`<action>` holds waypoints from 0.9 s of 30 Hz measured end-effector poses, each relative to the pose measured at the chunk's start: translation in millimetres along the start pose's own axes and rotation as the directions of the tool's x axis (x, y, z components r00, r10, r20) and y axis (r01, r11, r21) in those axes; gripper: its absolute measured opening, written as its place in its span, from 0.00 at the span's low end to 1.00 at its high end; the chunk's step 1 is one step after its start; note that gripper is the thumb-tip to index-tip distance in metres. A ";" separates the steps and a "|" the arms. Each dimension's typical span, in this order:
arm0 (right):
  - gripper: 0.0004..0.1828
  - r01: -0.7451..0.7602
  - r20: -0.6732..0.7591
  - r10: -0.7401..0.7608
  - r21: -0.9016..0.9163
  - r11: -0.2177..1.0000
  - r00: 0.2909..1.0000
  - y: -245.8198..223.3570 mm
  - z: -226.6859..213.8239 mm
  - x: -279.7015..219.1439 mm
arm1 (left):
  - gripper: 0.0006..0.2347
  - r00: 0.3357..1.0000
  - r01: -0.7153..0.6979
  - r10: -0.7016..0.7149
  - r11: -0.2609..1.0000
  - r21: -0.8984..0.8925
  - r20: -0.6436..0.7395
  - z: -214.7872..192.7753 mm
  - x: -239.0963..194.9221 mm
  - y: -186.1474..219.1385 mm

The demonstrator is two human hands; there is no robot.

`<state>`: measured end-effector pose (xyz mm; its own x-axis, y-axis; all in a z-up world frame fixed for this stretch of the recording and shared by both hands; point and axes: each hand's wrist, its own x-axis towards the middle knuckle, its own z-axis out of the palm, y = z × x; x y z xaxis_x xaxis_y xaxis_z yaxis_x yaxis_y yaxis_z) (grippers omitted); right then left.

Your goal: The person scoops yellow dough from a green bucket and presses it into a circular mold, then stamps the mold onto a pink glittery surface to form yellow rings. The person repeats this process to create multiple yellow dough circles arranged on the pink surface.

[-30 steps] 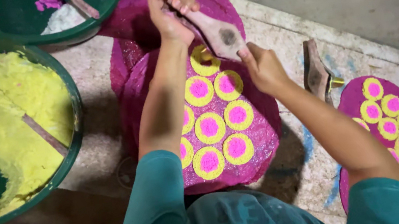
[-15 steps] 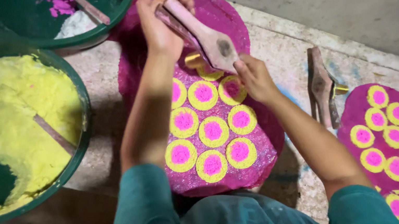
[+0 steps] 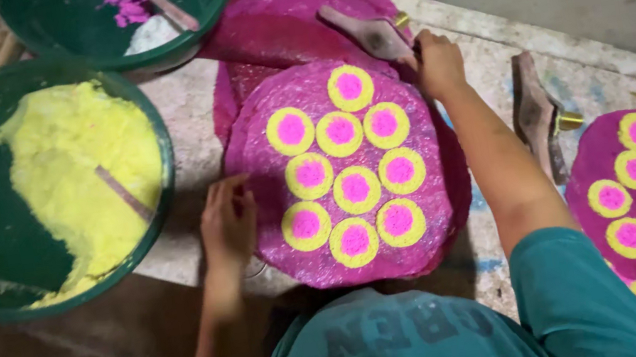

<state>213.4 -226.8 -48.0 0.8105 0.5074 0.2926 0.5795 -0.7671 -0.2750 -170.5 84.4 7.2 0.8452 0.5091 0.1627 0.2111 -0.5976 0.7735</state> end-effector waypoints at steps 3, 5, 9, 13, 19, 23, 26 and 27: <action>0.13 0.080 -0.049 -0.076 0.069 0.994 0.996 3.9 7.1 -6.0 | 0.12 1.000 -0.020 0.020 0.998 0.064 0.004 -2.7 -11.4 2.1; 0.07 0.149 -0.110 -0.143 0.051 0.987 0.984 2.4 -4.6 -17.2 | 0.14 0.984 -0.174 0.177 0.975 0.140 -0.007 -0.7 -13.8 1.2; 0.11 -0.111 -0.071 0.153 0.412 0.904 0.986 -19.3 -43.7 -67.9 | 0.20 0.995 -0.093 0.088 0.982 0.167 0.038 10.2 -19.2 -6.8; 0.13 -0.266 0.044 0.262 0.206 0.942 0.964 -55.9 -75.7 -132.5 | 0.21 0.995 -0.099 0.093 0.973 0.206 0.036 13.6 -12.4 -17.6; 0.14 -0.344 -0.069 0.352 0.113 0.932 0.933 -89.1 -72.7 -192.0 | 0.20 0.990 -0.130 0.117 0.968 0.217 0.074 19.2 -8.6 -23.3; 0.15 -0.298 -0.163 0.314 0.115 0.948 0.935 -109.6 -65.9 -196.9 | 0.17 0.980 -0.198 0.185 0.950 0.241 0.078 17.6 -9.6 -19.3; 0.13 -0.255 -0.251 0.290 0.164 0.953 0.923 -122.2 -70.1 -196.0 | 0.16 0.950 -0.312 0.303 0.926 0.213 0.071 16.7 -3.9 -14.8; 0.12 -0.241 -0.269 0.279 0.168 0.956 0.922 -125.3 -72.1 -195.9 | 0.16 0.949 -0.314 0.302 0.924 0.216 0.090 16.5 -0.5 -14.3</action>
<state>-24.0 -258.3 -4.9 0.8862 0.1477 0.4392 0.3731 -0.7894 -0.4874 -165.9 82.4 -14.1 0.9099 0.2475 0.3328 0.0359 -0.8464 0.5313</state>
